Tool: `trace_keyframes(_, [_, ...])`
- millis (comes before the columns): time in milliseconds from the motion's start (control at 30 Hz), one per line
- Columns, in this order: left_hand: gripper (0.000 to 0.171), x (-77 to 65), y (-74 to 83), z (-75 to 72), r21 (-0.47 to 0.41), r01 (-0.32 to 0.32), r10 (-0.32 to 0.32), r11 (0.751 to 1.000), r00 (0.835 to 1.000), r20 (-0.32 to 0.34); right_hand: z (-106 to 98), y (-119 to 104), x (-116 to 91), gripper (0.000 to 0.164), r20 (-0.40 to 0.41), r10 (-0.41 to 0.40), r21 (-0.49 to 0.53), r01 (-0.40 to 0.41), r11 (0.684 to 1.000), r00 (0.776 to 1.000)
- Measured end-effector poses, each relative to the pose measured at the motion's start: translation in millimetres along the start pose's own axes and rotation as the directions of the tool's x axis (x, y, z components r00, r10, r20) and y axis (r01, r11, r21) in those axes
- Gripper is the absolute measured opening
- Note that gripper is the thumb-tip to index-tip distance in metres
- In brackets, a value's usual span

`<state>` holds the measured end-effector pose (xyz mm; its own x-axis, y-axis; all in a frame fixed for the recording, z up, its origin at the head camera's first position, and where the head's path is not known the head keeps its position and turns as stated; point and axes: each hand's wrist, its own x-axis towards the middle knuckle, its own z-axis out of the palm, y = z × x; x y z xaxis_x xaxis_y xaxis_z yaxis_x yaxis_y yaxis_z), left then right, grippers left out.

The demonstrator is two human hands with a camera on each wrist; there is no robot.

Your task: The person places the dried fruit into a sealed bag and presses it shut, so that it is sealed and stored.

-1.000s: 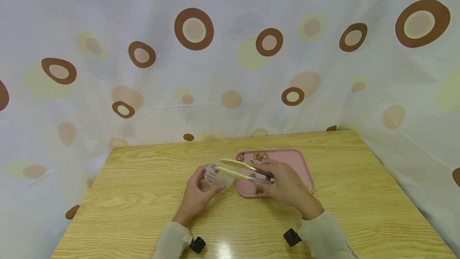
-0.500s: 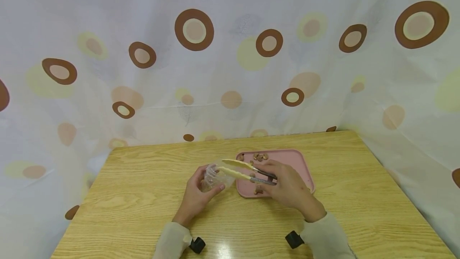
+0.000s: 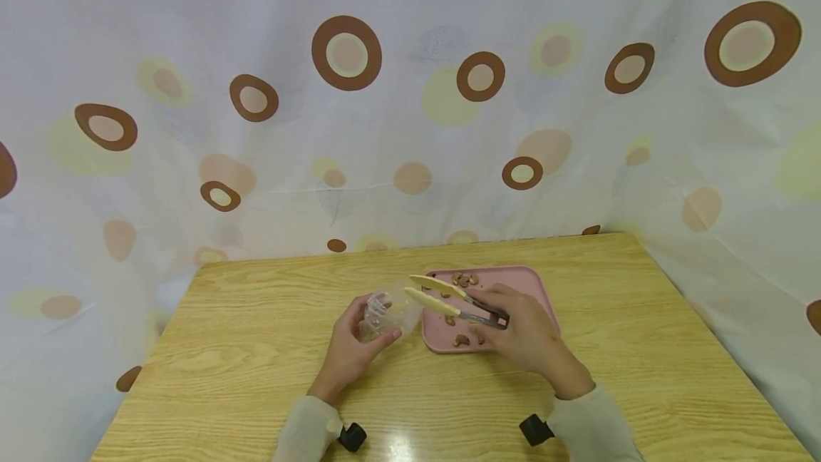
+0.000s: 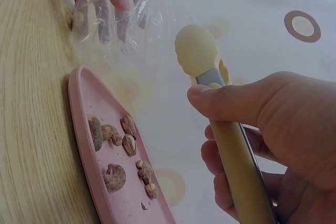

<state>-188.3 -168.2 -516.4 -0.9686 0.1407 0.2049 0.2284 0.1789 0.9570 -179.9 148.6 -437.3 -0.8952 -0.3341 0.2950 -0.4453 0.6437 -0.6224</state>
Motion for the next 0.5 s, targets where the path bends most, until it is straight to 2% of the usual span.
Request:
trace_keyframes(233, [0.061, 0.9, -1.3, -0.7, 0.016, -0.007, 0.007, 1.000, 1.000, 0.001, -2.4, 5.8, -2.7, 0.058, -0.006, 0.012, 0.000, -0.012, 1.000, 1.000])
trace_keyframes(500, [0.061, 0.3, 0.9, 0.1, 0.019, 0.014, -0.014, 1.000, 1.000, -0.004, -6.0, 10.6, -7.7, 0.056, -0.026, -0.003, 0.010, 0.003, 1.000, 1.000])
